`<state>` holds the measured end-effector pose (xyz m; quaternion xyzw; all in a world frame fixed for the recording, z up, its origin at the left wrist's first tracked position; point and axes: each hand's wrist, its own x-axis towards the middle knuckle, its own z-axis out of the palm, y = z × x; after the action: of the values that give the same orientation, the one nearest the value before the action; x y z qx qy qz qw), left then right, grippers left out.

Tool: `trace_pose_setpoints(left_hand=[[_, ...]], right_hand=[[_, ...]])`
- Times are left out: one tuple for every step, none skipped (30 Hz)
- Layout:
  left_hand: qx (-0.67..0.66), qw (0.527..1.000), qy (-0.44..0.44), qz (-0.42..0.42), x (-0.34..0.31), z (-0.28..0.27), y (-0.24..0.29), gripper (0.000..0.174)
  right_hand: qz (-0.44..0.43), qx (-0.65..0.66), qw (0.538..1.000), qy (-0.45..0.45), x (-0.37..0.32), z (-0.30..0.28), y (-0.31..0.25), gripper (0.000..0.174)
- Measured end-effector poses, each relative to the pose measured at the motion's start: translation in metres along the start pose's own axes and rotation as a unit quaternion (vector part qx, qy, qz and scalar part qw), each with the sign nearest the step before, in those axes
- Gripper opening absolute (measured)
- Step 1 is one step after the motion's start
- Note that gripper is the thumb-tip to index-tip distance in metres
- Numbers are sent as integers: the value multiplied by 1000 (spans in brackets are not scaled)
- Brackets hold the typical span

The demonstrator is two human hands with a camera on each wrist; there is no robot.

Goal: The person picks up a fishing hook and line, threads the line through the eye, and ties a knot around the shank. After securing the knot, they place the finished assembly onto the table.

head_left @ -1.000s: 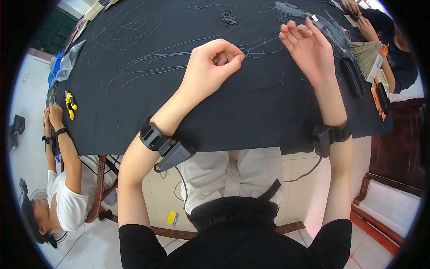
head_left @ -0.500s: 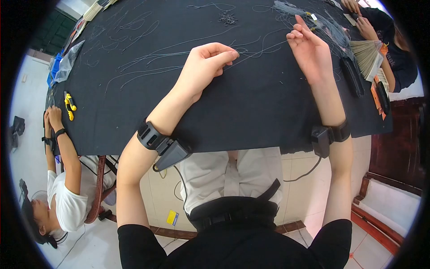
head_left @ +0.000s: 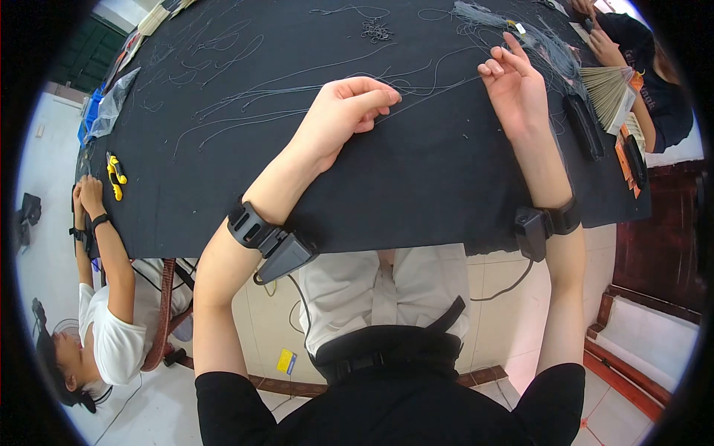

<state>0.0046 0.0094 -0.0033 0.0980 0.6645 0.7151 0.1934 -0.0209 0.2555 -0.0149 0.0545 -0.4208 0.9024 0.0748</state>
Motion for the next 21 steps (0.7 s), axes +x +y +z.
trace_pose_setpoints(left_hand=[[5,1000,0,-2,0,0,0,14],[4,1000,-3,-5,0,0,0,14],[4,1000,-6,-8,0,-1,0,13],[3,1000,-9,-10,0,-1,0,13],[4,1000,-10,-11,0,-1,0,13],[5,1000,-12,-11,0,0,0,13],[6,1000,-13,-12,0,0,0,12],[12,1000,-13,-12,0,0,0,12],[17,1000,-13,-13,-1,1,1,12],[22,1000,-12,-13,-1,1,1,11],[26,999,-11,-14,-2,1,2,11],[30,999,-10,-16,-2,1,2,11],[34,999,-9,-17,-2,1,2,11],[37,999,-10,-18,-2,1,2,11],[41,999,-12,-19,-1,1,1,11],[44,999,-13,-20,-1,0,1,11],[53,998,-10,-18,-1,1,1,12],[63,998,-6,-17,-1,1,1,12],[73,997,-2,-16,-1,1,1,12],[74,997,-3,-16,-2,1,1,12],[76,997,-4,-16,-2,1,1,12]], right_hand=[[-6,-11,1000,4,0,0,0,40],[-8,-12,1000,6,0,0,0,42],[-11,-14,1000,7,-1,1,-1,44],[-14,-15,1000,9,-1,2,-1,45],[-17,-22,999,18,-1,3,-2,46],[-19,-29,999,26,-2,4,-2,47],[-22,-36,999,35,-2,5,-2,47],[-26,-37,998,38,-2,4,-2,48],[-30,-38,998,41,-2,3,-2,49],[-34,-39,998,44,-2,2,-3,50],[-36,-38,997,55,-2,1,-3,49],[-38,-37,996,67,-2,1,-4,48],[-40,-36,996,78,-2,2,-5,47],[-44,-40,994,88,-2,2,-5,45],[-49,-43,993,99,-3,3,-6,43],[-54,-47,991,109,-3,3,-6,41],[-56,-49,991,114,-3,3,-6,39],[-59,-50,990,120,-3,3,-7,38],[-62,-51,989,125,-3,3,-7,36],[-63,-51,989,127,-2,2,-7,35],[-64,-51,988,129,-2,2,-8,34]])
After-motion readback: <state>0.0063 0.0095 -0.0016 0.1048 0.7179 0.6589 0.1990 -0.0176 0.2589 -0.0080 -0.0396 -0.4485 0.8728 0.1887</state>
